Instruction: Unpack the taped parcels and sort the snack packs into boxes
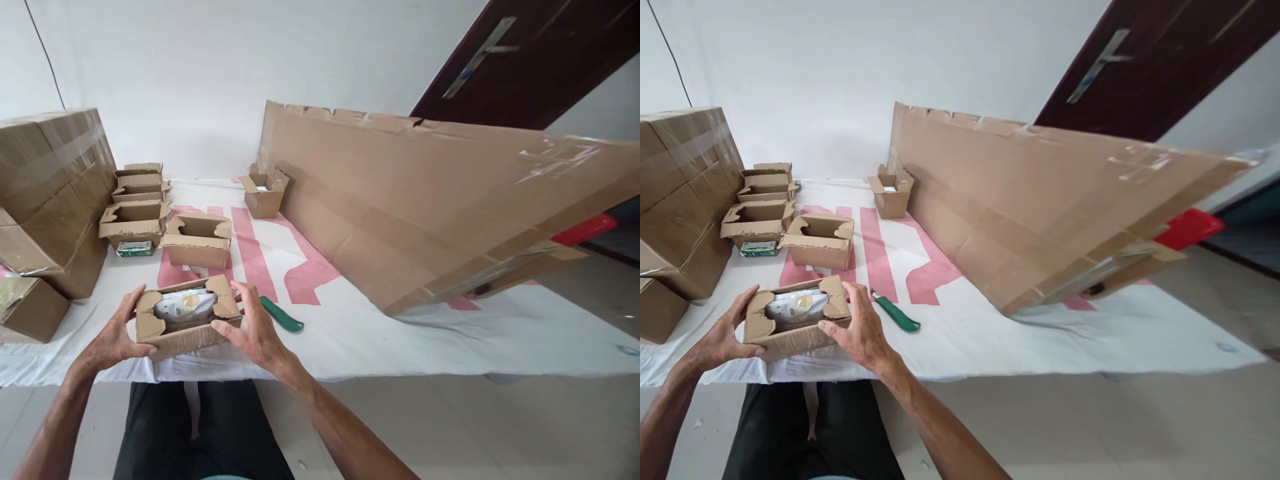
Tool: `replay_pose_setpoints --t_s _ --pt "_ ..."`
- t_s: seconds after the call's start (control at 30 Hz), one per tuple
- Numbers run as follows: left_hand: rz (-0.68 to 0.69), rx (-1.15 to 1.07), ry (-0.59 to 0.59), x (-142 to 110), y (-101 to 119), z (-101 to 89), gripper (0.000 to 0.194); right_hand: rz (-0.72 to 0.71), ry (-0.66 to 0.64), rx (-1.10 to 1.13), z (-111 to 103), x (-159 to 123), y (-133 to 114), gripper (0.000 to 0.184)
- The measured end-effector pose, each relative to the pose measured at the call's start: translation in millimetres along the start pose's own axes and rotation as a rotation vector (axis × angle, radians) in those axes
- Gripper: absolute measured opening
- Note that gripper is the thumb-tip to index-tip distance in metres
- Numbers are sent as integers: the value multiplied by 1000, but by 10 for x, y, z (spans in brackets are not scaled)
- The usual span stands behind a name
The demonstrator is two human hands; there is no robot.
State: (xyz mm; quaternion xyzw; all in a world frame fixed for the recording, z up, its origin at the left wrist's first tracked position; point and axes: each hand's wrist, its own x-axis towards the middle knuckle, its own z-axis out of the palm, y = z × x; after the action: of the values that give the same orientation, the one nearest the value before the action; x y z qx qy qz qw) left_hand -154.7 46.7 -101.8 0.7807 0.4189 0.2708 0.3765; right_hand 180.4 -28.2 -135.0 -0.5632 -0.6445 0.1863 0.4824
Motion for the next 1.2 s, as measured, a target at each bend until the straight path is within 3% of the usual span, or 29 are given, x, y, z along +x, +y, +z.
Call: replay_pose_setpoints --t_s 0.13,0.27,0.4,0.6,0.73,0.93,1.07,1.2 --pt "-1 -37 11 -3 -42 16 136 -52 67 -134 67 158 -126 61" --pt "-7 -51 18 -18 -80 43 138 32 146 -14 1 183 -35 36" --pt "6 -66 27 -19 -95 62 141 91 226 45 -127 160 171 34" --pt "-39 -61 34 -18 -105 82 147 -142 262 -220 -217 170 224 47" --pt "-42 -75 27 -10 -125 98 151 -254 182 -341 -220 206 193 39" --pt "-41 -93 27 7 -134 105 151 -248 69 -383 -235 279 215 35" --pt "-38 -93 21 3 -86 101 150 -321 38 -385 -283 358 22 31" --pt "-28 -87 15 -22 -31 98 149 -415 -116 -424 -254 467 -176 28"
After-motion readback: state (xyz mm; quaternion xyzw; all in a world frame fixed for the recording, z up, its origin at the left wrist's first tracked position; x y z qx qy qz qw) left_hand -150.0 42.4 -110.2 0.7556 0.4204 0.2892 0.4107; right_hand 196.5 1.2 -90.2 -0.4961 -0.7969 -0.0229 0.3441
